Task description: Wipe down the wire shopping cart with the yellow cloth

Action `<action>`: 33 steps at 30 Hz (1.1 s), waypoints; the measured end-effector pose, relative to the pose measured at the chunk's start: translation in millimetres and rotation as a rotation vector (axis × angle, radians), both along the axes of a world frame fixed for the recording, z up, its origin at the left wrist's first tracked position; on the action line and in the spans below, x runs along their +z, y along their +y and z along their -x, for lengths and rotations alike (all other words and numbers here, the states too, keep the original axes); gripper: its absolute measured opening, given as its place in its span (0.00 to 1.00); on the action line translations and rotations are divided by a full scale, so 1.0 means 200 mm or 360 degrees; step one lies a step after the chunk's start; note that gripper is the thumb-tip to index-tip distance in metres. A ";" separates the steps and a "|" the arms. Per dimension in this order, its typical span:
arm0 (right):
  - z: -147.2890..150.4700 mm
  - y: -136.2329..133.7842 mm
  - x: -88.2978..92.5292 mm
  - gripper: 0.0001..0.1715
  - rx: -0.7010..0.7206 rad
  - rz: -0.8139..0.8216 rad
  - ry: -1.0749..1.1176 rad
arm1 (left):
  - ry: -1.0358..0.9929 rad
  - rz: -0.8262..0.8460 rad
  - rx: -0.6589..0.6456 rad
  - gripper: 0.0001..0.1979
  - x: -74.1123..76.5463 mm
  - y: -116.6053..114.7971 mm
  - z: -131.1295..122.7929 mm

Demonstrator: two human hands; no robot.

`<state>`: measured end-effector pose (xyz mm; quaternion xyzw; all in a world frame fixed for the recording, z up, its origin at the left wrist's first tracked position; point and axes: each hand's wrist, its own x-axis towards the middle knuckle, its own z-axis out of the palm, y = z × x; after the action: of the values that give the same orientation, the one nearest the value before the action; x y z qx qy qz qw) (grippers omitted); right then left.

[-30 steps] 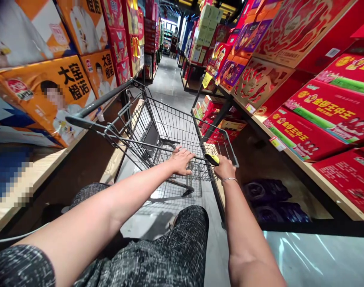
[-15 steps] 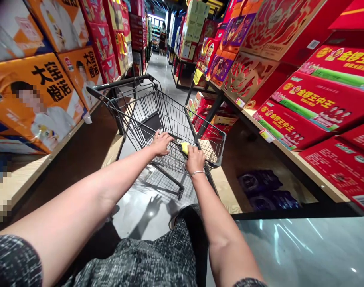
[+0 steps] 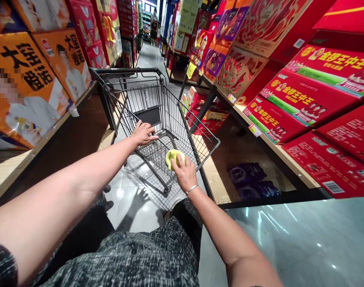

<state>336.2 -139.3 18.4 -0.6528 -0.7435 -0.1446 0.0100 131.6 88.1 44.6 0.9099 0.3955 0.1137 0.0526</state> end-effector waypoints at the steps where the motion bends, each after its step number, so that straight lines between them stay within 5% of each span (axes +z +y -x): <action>1: 0.01 -0.05 -0.03 0.28 0.0049 0.0004 -0.0020 | 0.0005 0.0017 0.0000 0.25 0.01 -0.01 0.01; 5: 0.06 -0.11 -0.08 0.24 0.0306 0.0199 -0.0074 | -0.0012 0.0076 0.0023 0.24 0.03 -0.03 0.05; 11: 0.23 0.07 -0.05 0.30 0.0277 0.0133 0.0049 | -0.0101 0.0126 0.0013 0.22 0.03 -0.08 0.08; 18: 0.31 0.05 -0.46 0.19 0.0372 0.0578 -0.0021 | -0.0149 0.0212 -0.0012 0.24 0.02 -0.11 0.12; 21: 0.32 -0.02 -0.55 0.16 0.0344 0.0661 -0.0071 | -0.0181 0.0218 -0.0038 0.25 0.00 -0.10 0.12; 24: 0.35 -0.03 -0.43 0.15 0.0346 0.0671 -0.0074 | -0.0231 0.0215 -0.0050 0.24 -0.01 -0.08 0.13; 30: 0.30 0.00 0.09 0.25 0.0365 0.0069 0.0116 | -0.0257 0.0190 0.0007 0.27 -0.02 -0.06 0.15; 33: 0.25 -0.08 0.22 0.22 0.0360 0.0150 0.0078 | -0.0238 0.0207 0.0097 0.27 -0.01 -0.05 0.17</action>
<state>286.1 -156.1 61.5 -0.5679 -0.8179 -0.0916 0.0137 98.1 78.4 42.4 0.8811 0.4244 0.1569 0.1375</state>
